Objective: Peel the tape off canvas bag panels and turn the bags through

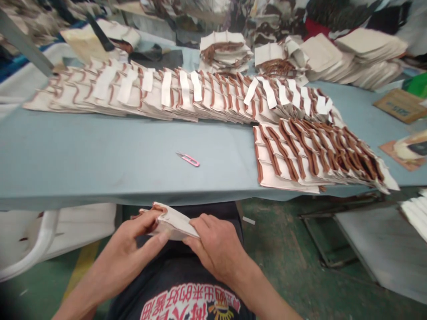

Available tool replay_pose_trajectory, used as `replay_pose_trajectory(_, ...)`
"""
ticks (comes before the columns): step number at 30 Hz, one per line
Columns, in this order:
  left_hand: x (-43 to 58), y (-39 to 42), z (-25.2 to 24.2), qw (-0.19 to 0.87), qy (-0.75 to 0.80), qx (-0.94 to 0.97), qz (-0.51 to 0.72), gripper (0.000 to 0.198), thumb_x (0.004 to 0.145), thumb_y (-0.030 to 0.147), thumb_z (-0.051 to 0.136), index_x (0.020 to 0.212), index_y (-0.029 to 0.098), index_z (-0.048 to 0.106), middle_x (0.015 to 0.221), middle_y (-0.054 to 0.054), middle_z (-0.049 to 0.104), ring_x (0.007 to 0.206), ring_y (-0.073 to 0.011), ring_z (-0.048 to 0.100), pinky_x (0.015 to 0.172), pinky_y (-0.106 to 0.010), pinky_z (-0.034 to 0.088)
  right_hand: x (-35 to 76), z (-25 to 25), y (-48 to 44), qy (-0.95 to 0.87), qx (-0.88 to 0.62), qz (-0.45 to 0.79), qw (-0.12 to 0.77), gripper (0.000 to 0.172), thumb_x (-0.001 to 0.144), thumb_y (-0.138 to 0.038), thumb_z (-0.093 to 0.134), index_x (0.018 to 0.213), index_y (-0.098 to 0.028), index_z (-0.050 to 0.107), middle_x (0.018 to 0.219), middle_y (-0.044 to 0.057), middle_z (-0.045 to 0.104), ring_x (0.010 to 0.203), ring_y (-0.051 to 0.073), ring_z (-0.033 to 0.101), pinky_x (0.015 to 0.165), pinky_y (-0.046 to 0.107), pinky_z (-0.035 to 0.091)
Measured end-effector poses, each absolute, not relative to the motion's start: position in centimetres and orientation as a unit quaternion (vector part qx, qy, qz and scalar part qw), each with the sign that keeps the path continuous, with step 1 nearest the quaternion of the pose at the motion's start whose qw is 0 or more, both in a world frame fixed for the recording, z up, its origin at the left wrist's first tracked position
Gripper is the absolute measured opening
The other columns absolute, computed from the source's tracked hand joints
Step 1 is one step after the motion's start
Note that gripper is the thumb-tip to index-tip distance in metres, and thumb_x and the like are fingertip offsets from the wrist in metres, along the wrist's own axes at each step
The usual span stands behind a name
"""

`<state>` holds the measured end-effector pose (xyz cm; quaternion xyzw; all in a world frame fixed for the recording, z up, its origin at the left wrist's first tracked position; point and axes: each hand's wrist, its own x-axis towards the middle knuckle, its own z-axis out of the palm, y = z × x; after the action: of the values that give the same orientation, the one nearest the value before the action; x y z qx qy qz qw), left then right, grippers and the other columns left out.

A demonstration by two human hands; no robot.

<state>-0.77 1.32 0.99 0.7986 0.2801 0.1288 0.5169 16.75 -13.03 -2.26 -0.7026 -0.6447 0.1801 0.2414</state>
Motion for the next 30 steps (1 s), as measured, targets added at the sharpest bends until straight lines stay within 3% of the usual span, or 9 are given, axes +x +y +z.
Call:
replay_pose_trajectory(2,-0.4,1.2,1.4,0.515,0.284,0.801,0.111,0.026,0.097,0.031,0.054,0.076,0.020,0.066,0.077,0.000,0.068,0.070,-0.0166,0.059,0.065,-0.026,0.045,16.3,-1.7,-12.6,-0.602,-0.701,0.235,0.302,0.011,0.099,-0.023,0.064,0.109,-0.019,0.065,0.094,0.004,0.072,0.081,0.020,0.065,0.071,0.031,0.042)
replay_pose_trajectory(7,-0.3,1.1,1.9,0.535,0.261,0.799,0.081,0.029,0.099,0.031,0.052,0.078,0.019,0.067,0.068,0.003,0.064,0.062,-0.0137,0.055,0.058,-0.024,0.042,16.1,0.1,-11.1,-0.469,-0.663,0.365,0.455,0.022,0.086,-0.034,0.076,0.095,-0.021,0.060,0.081,-0.003,0.060,0.069,0.013,0.053,0.066,0.027,0.043)
replay_pose_trajectory(12,-0.1,1.0,2.9,0.493,0.254,0.827,0.094,0.024,0.094,0.025,0.052,0.074,0.019,0.065,0.066,0.003,0.065,0.061,-0.0127,0.057,0.057,-0.023,0.041,17.2,1.0,-9.8,-0.403,-0.584,0.544,0.448,0.029,0.089,-0.044,0.073,0.090,-0.020,0.056,0.074,-0.005,0.053,0.064,0.011,0.045,0.059,0.025,0.036)
replay_pose_trajectory(16,-0.1,0.8,3.4,0.494,0.245,0.829,0.090,0.026,0.095,0.025,0.051,0.074,0.019,0.066,0.065,0.003,0.063,0.060,-0.0123,0.056,0.056,-0.022,0.042,17.6,0.6,-9.7,-0.360,-0.510,0.631,0.460,0.044,0.084,-0.052,0.083,0.087,-0.020,0.054,0.075,-0.006,0.050,0.065,0.010,0.041,0.058,0.023,0.033)
replay_pose_trajectory(24,0.0,0.4,3.0,0.535,0.236,0.803,0.114,0.027,0.091,0.022,0.052,0.067,0.019,0.063,0.058,0.005,0.052,0.055,-0.0109,0.046,0.052,-0.022,0.038,17.3,-0.6,-10.2,-0.306,-0.443,0.700,0.470,0.057,0.079,-0.065,0.086,0.083,-0.021,0.051,0.065,-0.010,0.046,0.057,0.007,0.033,0.051,0.021,0.025)
replay_pose_trajectory(30,0.1,0.3,2.4,0.575,0.242,0.774,0.109,0.023,0.090,0.024,0.055,0.069,0.019,0.064,0.059,0.004,0.050,0.056,-0.0116,0.045,0.053,-0.023,0.037,17.1,-1.2,-10.6,-0.303,-0.468,0.686,0.468,0.056,0.082,-0.068,0.081,0.080,-0.021,0.050,0.065,-0.008,0.049,0.057,0.008,0.040,0.053,0.021,0.030)
